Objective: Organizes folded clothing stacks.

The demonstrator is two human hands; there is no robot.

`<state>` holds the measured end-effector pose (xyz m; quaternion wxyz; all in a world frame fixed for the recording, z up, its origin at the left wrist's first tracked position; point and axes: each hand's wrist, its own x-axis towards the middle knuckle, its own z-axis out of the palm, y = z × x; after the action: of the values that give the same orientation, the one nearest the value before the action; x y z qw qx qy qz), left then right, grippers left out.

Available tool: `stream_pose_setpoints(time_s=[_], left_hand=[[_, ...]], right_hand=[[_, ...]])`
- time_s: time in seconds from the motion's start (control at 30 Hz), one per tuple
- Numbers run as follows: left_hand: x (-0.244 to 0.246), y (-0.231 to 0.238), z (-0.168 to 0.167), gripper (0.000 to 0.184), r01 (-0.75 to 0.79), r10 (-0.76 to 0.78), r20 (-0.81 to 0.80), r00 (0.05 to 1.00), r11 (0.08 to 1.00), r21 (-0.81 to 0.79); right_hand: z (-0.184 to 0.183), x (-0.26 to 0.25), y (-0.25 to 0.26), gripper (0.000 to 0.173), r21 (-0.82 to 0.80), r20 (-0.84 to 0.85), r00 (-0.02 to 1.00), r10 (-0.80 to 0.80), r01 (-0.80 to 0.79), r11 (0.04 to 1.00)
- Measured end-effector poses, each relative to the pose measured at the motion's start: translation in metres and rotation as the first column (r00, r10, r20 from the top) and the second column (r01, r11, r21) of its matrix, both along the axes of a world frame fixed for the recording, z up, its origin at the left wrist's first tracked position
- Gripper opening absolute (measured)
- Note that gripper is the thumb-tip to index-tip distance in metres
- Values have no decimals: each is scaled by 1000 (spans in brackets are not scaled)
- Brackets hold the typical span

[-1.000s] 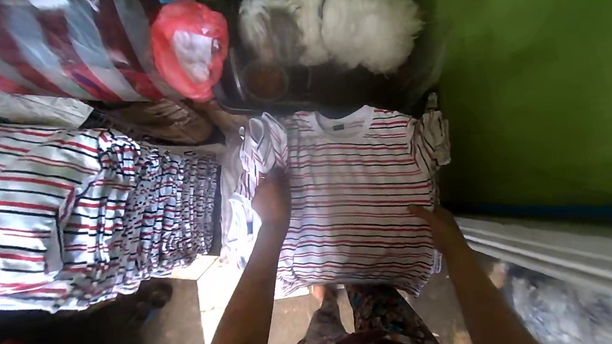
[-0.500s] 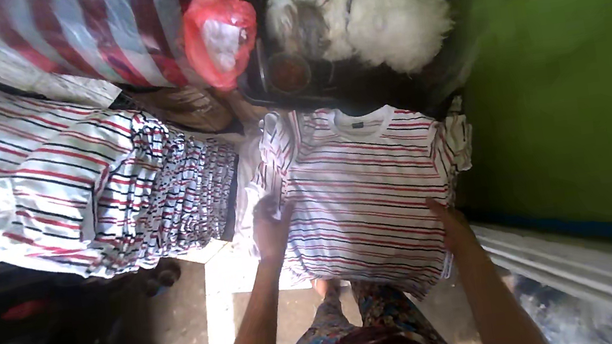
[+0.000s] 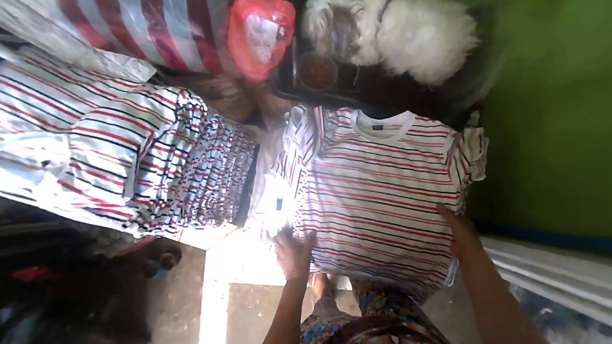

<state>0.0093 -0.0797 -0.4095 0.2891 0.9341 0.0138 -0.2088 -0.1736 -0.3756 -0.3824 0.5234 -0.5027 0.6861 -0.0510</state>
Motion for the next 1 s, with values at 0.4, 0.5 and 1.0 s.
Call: stream_pose_setpoints(time_s=[0.4,0.5,1.0], left_hand=[[7,0,28,64,193,-245,-325,913,964,-184],[19,-10,26,57,165,-272,-325,906,933,-320],[94,-100,50,53,15,-107,-434,895,978,-209]], right_hand=[[-3,-3,-2,64,20,52,998,17,-18,1000],[7,2,-7,62,100,65,998,4,-10,995],[19,14,-29,49,324,197,975,-99,30,946]])
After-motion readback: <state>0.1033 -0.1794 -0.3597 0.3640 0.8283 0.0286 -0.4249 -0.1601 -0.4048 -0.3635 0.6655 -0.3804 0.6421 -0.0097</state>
